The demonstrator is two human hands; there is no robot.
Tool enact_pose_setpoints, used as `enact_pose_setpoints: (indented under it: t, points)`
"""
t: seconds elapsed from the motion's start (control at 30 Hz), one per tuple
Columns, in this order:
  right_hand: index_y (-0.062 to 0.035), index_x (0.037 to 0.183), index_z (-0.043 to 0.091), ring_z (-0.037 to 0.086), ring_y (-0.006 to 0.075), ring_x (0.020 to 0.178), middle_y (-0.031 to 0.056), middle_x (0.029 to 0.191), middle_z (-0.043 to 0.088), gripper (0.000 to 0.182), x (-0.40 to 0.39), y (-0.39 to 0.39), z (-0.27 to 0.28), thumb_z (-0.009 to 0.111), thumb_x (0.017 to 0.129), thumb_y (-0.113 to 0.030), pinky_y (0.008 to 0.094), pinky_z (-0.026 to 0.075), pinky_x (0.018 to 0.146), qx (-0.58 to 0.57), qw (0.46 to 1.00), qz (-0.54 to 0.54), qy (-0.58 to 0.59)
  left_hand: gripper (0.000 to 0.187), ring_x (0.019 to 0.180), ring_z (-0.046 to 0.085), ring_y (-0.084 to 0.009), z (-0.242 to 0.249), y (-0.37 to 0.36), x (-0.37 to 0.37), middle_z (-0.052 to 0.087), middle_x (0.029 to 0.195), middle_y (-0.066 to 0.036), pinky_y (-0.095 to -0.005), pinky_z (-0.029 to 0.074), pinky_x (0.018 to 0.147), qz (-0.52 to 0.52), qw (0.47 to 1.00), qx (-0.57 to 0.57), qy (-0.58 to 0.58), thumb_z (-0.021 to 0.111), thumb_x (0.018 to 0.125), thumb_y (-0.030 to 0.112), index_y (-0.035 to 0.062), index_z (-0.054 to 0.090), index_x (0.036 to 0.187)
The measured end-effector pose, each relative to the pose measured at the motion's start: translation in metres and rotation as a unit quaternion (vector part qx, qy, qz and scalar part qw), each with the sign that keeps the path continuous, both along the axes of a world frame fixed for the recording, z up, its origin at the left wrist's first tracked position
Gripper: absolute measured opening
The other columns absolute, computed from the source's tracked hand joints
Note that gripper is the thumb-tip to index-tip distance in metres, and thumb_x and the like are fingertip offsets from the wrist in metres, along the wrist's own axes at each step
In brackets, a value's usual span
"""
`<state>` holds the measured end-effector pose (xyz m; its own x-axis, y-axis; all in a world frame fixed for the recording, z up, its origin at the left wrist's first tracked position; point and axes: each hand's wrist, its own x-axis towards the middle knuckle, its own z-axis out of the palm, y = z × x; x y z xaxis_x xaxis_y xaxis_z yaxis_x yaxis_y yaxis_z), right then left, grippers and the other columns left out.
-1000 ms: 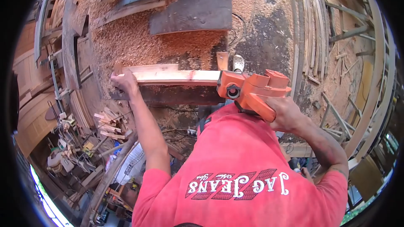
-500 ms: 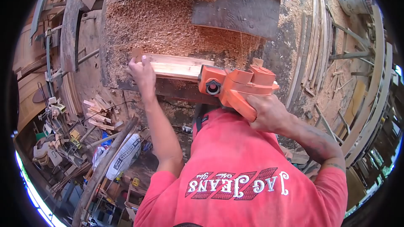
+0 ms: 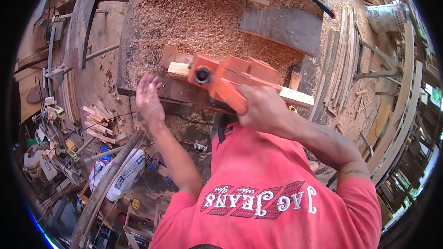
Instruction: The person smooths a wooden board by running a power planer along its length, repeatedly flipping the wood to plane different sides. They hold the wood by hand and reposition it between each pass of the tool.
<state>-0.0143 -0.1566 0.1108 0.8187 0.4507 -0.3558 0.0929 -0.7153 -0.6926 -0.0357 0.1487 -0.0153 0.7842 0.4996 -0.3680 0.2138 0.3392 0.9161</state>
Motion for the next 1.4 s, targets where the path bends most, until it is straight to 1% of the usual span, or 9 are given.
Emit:
enact_pose_setpoints:
  t: [0.13, 0.27, 0.33, 0.47, 0.6, 0.8, 1.03, 1.2, 1.4]
  points:
    - [-0.0011, 0.088, 0.063, 0.069, 0.0374, 0.075, 0.0196, 0.076, 0.068, 0.024, 0.024, 0.061, -0.009, 0.069, 0.073, -0.018, 0.0463, 0.055, 0.068, -0.007, 1.0, 0.024, -0.008, 0.032, 0.102, 0.061, -0.0229, -0.007, 0.027, -0.035, 0.061, 0.113, -0.012, -0.0341, 0.048, 0.085, 0.149, 0.986, 0.072, -0.001, 0.057, 0.091, -0.001, -0.0039, 0.055, 0.122]
    - [-0.0045, 0.078, 0.067, 0.069, 0.0351, 0.074, 0.0171, 0.074, 0.068, 0.01, 0.042, 0.097, -0.017, 0.064, 0.07, -0.01, 0.0465, 0.054, 0.067, 0.202, 0.978, -0.017, -0.054, 0.023, 0.088, 0.06, -0.0183, 0.009, 0.049, -0.066, 0.062, 0.1, -0.01, -0.0298, 0.046, 0.074, 0.199, 0.978, 0.056, -0.011, 0.055, 0.089, -0.005, -0.0006, 0.057, 0.112]
    - [-0.0025, 0.091, 0.063, 0.068, 0.038, 0.076, 0.0191, 0.083, 0.068, 0.023, 0.03, 0.074, 0.004, 0.067, 0.07, -0.01, 0.0491, 0.052, 0.066, 0.126, 0.992, 0.004, 0.019, 0.024, 0.091, 0.06, -0.0178, 0.019, 0.034, -0.071, 0.062, 0.104, -0.008, -0.0299, 0.046, 0.079, 0.231, 0.965, 0.124, -0.005, 0.057, 0.09, 0.001, 0.0007, 0.057, 0.115]
    - [-0.007, 0.095, 0.061, 0.068, 0.0374, 0.076, 0.0167, 0.085, 0.068, 0.028, -0.021, -0.03, 0.019, 0.071, 0.069, -0.014, 0.0488, 0.053, 0.066, 0.076, 0.996, 0.032, 0.025, 0.051, 0.112, 0.058, -0.0255, 0.018, -0.006, -0.053, 0.057, 0.128, -0.015, -0.0371, 0.045, 0.093, 0.088, 0.96, 0.243, 0.106, 0.065, 0.092, 0.016, -0.0033, 0.048, 0.136]
    - [-0.0069, 0.1, 0.064, 0.067, 0.0362, 0.077, 0.0147, 0.085, 0.067, 0.04, -0.09, -0.163, -0.004, 0.075, 0.063, -0.015, 0.0459, 0.053, 0.066, 0.014, 1.0, -0.019, -0.005, 0.072, 0.117, 0.053, -0.0284, -0.013, -0.075, 0.001, 0.053, 0.131, -0.02, -0.0385, 0.041, 0.104, -0.024, 0.941, 0.335, 0.047, 0.072, 0.092, 0.029, -0.0067, 0.038, 0.144]
    - [-0.0033, 0.098, 0.063, 0.065, 0.0363, 0.074, 0.0137, 0.08, 0.065, 0.037, -0.169, -0.293, -0.008, 0.074, 0.064, -0.011, 0.0439, 0.052, 0.066, -0.072, 0.993, -0.076, -0.063, 0.05, 0.095, 0.058, -0.0185, -0.041, -0.081, 0.031, 0.061, 0.107, -0.01, -0.0333, 0.048, 0.088, 0.016, 0.967, 0.253, 0.024, 0.08, 0.085, 0.025, -0.0053, 0.055, 0.117]
    - [-0.0052, 0.086, 0.059, 0.065, 0.0373, 0.075, 0.0144, 0.08, 0.064, 0.026, -0.156, -0.265, -0.019, 0.071, 0.062, -0.01, 0.047, 0.051, 0.066, -0.035, 0.998, -0.043, -0.034, 0.043, 0.09, 0.058, -0.0179, -0.037, -0.084, 0.033, 0.062, 0.103, -0.009, -0.0316, 0.048, 0.085, 0.031, 0.972, 0.232, 0.023, 0.081, 0.082, 0.02, -0.0032, 0.059, 0.111]
    - [-0.004, 0.093, 0.063, 0.066, 0.0373, 0.078, 0.0148, 0.084, 0.067, 0.038, -0.122, -0.21, -0.024, 0.081, 0.061, -0.014, 0.0449, 0.051, 0.065, -0.044, 0.999, 0.004, -0.023, 0.044, 0.088, 0.058, -0.019, -0.033, -0.081, 0.033, 0.063, 0.099, -0.009, -0.0326, 0.047, 0.084, 0.029, 0.965, 0.257, 0.039, 0.083, 0.079, 0.025, -0.0037, 0.063, 0.106]
    - [-0.0028, 0.088, 0.06, 0.064, 0.0415, 0.081, 0.0176, 0.084, 0.066, 0.029, -0.079, -0.147, -0.01, 0.072, 0.062, -0.008, 0.0486, 0.05, 0.069, -0.002, 1.0, -0.012, -0.001, 0.038, 0.086, 0.057, -0.0177, -0.037, -0.055, 0.031, 0.063, 0.098, -0.007, -0.0303, 0.046, 0.084, -0.018, 0.968, 0.246, 0.038, 0.081, 0.082, 0.027, -0.0029, 0.068, 0.101]
